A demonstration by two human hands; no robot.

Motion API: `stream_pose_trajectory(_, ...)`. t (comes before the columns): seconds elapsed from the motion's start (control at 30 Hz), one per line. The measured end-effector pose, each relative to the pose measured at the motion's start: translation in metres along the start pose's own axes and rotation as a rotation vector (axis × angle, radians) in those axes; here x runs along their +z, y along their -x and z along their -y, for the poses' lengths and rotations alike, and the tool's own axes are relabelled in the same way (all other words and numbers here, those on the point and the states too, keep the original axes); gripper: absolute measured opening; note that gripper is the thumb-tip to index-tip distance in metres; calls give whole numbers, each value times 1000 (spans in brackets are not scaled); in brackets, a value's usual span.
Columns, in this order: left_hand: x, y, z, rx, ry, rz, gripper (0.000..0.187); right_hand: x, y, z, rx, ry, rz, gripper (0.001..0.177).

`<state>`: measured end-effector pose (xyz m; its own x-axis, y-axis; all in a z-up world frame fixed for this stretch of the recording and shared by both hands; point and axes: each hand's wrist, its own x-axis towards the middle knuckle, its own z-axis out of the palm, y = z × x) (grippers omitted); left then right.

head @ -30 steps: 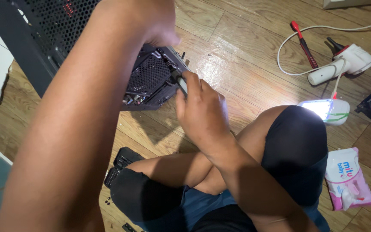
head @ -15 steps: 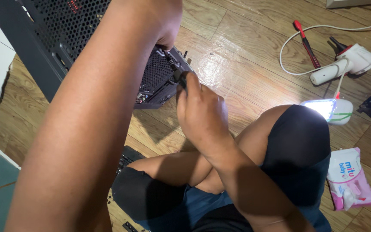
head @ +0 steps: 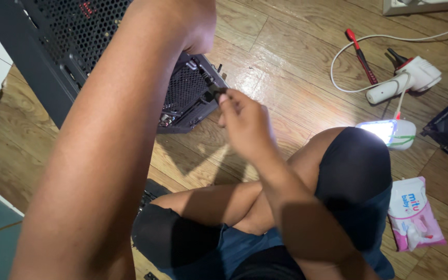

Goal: The person sits on the floor and uses a screwdriver to remove screws from the back of a computer case. They then remove a fan, place it aside, and reattach the case panel. Finally, they lay the case down and organize the internal cables.

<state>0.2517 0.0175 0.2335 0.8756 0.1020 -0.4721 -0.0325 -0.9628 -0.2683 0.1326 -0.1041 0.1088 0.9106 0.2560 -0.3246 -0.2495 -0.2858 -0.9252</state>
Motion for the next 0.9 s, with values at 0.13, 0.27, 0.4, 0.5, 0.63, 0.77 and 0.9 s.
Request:
stream_pose_trajectory(0.13,0,0,-2,5,8,-1,52,0,3,-9,-488,239,-243,29)
stream_pose_trajectory(0.27,0,-1,-3,8,23,-8,52,1,15,-2,-710,874,-369,32)
stream_pose_trajectory(0.4,1,1,-2,9,42,-12,53,1,4,1,-557,841,-177,30)
stream_pose_trajectory(0.5,-2,3,-4,8,40,-20,53,-12,-18,3,-99,34,116,30)
stream_pose_trajectory(0.63,-3,2,-5,18,28,-31,54,-14,-19,-1,172,-420,233,30)
stream_pose_trajectory(0.77,4,2,-2,13,30,-6,55,-3,-15,-13,-179,111,4,31)
stream_pose_trajectory(0.9,1,4,-4,20,39,-20,56,3,-8,-14,-642,1001,-313,31)
